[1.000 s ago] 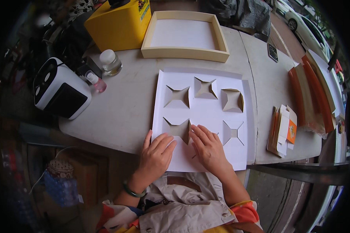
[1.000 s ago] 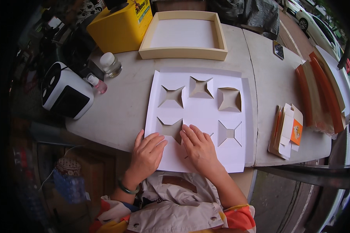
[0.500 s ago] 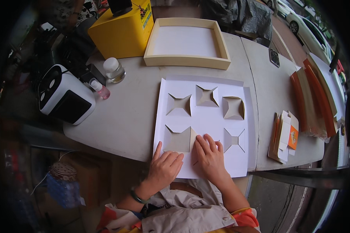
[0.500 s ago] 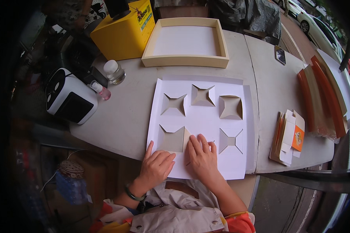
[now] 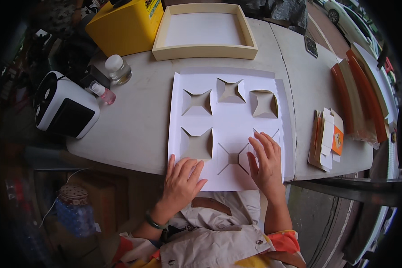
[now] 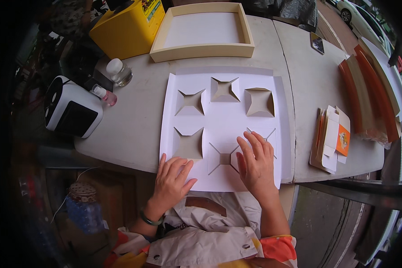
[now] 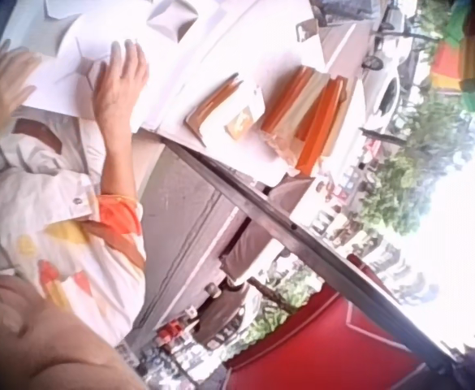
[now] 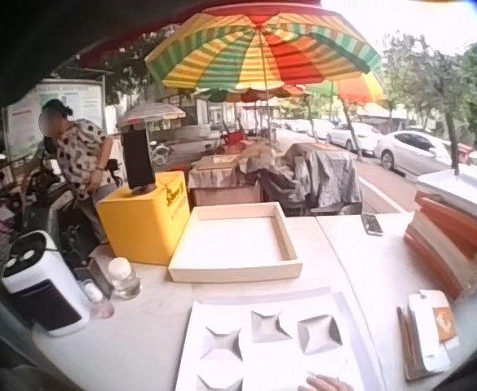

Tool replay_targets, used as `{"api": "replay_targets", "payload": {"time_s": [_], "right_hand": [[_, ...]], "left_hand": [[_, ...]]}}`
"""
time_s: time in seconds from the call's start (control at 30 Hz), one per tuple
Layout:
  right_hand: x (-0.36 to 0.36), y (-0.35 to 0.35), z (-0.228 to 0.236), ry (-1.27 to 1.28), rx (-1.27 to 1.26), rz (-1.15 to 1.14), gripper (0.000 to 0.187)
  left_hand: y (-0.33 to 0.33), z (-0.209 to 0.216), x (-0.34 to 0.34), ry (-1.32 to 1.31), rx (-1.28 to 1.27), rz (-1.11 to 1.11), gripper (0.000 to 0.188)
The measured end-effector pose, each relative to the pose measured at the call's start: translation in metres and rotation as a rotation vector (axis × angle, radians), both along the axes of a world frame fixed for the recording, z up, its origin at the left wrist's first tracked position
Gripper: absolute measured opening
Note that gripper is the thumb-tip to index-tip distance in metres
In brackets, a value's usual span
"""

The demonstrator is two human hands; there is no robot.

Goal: The person folds a flat white cardboard sheet with pre-cut star-shaped compartments into a tray and places it into a wooden frame. Then the person folds small orange and white paper boxes and places them into the compartments of the tray.

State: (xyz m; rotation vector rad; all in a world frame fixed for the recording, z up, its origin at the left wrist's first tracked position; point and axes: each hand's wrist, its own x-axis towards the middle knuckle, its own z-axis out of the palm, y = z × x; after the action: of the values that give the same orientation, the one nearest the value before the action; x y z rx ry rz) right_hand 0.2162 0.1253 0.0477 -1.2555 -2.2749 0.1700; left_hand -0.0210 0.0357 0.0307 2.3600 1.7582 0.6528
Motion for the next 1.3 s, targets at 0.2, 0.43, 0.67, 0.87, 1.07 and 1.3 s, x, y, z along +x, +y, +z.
{"api": "replay_targets", "payload": {"time_s": [0.2,0.43,0.67,0.87,1.07,1.3], "right_hand": [[0.002,-0.01,-0.006,0.108,-0.088,0.059,0.036],[-0.009,-0.007,-0.008,-0.03,-0.09,0.166,0.026],[-0.002,-0.004,-0.009,-0.049,-0.066,0.173,0.018],[-0.003,-0.006,-0.002,-0.041,-0.098,0.138,0.023],[-0.006,-0.008,-0.004,0.03,-0.047,0.128,0.024],[-0.004,0.0,-0.022,0.056,0.053,0.07,0.026]], "left_hand": [[0.02,0.019,0.012,-0.017,0.128,-0.026,0.045],[0.04,0.007,0.037,0.046,0.103,-0.23,0.027],[0.041,0.0,0.037,0.113,0.091,-0.129,0.027],[0.046,-0.003,0.032,0.102,0.083,-0.081,0.026],[0.047,-0.002,0.038,0.105,0.086,-0.018,0.026],[0.03,0.015,0.033,-0.018,0.002,-0.21,0.054]]}}
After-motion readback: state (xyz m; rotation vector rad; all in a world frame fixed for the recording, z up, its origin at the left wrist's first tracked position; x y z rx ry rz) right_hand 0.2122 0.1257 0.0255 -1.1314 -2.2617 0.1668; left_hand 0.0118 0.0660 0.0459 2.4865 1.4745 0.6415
